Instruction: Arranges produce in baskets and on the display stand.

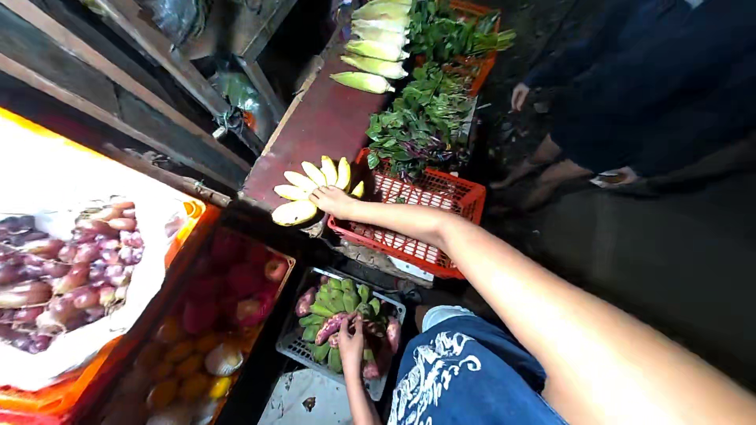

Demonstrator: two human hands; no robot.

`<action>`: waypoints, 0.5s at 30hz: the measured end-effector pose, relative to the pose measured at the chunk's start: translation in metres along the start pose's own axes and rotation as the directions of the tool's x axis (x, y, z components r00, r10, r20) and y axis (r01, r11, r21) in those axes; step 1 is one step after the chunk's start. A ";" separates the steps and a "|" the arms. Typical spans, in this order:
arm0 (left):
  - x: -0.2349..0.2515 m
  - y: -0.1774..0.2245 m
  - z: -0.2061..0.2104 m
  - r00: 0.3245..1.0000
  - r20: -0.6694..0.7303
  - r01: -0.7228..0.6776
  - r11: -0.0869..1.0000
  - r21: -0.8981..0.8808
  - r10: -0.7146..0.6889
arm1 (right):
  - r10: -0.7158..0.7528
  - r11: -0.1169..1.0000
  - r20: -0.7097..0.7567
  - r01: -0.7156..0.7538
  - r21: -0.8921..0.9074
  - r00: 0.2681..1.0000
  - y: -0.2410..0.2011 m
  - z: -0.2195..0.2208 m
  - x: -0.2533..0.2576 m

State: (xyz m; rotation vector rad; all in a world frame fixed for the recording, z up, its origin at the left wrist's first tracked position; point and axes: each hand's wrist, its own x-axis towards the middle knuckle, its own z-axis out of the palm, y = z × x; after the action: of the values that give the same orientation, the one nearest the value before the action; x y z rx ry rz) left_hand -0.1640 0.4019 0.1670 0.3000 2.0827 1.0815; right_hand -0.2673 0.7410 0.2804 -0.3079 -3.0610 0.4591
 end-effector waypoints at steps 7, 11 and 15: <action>0.073 0.102 0.016 0.979 -0.109 -0.185 0.975 -0.120 0.173 | -0.375 0.925 -0.051 0.370 -0.083 0.926 0.044 0.031 0.029; 0.112 0.147 0.018 0.956 -0.246 -0.236 0.920 -0.312 0.161 | -0.318 0.946 -0.147 0.323 0.010 0.937 0.051 0.009 0.045; 0.160 0.177 0.022 0.933 -0.323 -0.322 0.774 -0.544 0.161 | -0.075 0.928 -0.078 0.098 0.358 0.994 0.040 -0.041 0.038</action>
State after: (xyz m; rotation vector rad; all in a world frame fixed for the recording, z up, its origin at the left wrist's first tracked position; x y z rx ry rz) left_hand -0.2811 0.6060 0.2144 0.1172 1.8263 1.9593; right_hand -0.2948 0.7976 0.3079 -0.1667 -2.8341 0.9683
